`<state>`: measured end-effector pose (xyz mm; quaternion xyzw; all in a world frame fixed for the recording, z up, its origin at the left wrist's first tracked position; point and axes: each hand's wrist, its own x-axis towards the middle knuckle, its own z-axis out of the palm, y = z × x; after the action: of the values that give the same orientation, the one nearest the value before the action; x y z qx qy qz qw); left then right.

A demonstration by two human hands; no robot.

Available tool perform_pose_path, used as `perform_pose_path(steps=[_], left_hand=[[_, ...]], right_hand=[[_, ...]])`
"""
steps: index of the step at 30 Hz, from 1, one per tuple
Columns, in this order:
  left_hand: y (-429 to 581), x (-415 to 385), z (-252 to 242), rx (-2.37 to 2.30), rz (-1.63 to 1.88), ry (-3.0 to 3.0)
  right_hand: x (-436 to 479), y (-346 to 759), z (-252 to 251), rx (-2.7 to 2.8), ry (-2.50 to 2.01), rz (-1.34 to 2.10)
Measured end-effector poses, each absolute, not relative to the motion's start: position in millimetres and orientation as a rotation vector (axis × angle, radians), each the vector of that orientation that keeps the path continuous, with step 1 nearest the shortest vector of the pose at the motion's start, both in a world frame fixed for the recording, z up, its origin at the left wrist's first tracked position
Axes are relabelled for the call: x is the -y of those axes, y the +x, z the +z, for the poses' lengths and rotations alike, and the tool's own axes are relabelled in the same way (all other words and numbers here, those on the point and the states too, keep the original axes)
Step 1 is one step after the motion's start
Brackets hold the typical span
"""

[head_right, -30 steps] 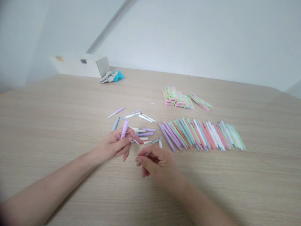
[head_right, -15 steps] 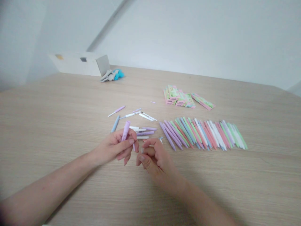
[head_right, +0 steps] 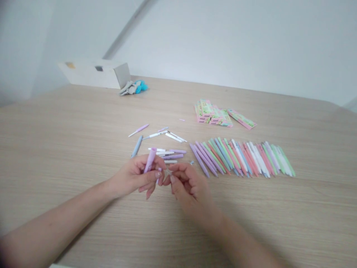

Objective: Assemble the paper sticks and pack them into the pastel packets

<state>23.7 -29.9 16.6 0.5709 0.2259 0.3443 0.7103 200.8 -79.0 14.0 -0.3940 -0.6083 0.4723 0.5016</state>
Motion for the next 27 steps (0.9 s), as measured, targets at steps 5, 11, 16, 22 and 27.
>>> perform_pose_path(steps=[5, 11, 16, 22, 27], left_hand=[[23.2, 30.6, 18.5, -0.520, 0.748, 1.272], [22.1, 31.1, 17.2, -0.531, 0.727, 1.278], [22.7, 32.9, 21.0, -0.545, 0.743, 1.272], [22.7, 34.6, 25.4, -0.559, 0.796, 1.274], [22.6, 35.2, 25.6, -0.567, 0.780, 1.309]], right_hand=[[83.6, 200.2, 18.2, 1.470, -0.987, 1.175], [85.1, 199.9, 21.2, 1.512, -1.015, 1.148], [84.8, 201.0, 20.0, 1.497, -0.913, 1.204], [84.0, 203.4, 22.4, 1.451, -0.837, 1.251], [82.8, 202.5, 21.5, 1.455, -0.876, 1.235]])
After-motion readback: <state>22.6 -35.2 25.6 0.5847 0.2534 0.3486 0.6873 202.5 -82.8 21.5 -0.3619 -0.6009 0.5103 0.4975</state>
